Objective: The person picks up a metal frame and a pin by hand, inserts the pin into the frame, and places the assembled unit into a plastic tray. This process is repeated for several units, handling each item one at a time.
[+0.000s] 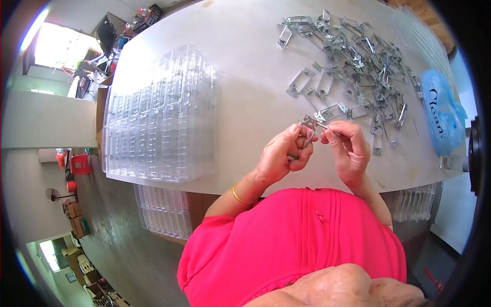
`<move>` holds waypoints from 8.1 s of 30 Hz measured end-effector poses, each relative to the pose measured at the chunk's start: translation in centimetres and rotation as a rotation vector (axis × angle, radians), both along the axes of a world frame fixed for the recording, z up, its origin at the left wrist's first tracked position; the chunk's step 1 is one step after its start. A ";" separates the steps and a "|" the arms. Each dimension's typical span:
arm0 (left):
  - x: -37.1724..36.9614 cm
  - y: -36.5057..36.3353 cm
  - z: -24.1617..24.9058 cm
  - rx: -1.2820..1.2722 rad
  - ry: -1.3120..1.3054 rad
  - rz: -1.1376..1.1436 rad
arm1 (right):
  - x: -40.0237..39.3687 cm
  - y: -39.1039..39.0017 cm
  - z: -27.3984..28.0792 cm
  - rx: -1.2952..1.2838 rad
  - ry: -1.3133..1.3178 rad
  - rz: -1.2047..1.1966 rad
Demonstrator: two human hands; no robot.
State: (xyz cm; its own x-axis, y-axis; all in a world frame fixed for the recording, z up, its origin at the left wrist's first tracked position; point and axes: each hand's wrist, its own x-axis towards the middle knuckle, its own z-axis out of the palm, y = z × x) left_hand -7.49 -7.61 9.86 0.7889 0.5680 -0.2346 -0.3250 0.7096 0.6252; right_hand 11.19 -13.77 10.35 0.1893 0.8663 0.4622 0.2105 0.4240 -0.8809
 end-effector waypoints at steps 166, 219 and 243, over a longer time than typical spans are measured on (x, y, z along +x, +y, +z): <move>-40.3 5.5 14.7 1.110 1.615 0.888 | 1.5 -5.1 -7.8 -0.466 0.160 0.114; -44.4 9.0 11.5 0.857 2.122 0.376 | 0.5 -4.8 -9.1 -0.519 0.096 0.098; -35.4 8.8 16.9 1.383 1.983 0.915 | 0.7 -5.1 -7.7 -0.589 0.106 0.103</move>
State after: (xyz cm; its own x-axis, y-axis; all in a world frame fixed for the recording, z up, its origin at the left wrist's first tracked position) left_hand -42.86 1.24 26.75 -0.1044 0.8305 0.5471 0.9820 -0.0009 0.1887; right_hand 11.93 -18.89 2.69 0.1092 0.9870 -0.1176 0.0928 -0.1279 -0.9874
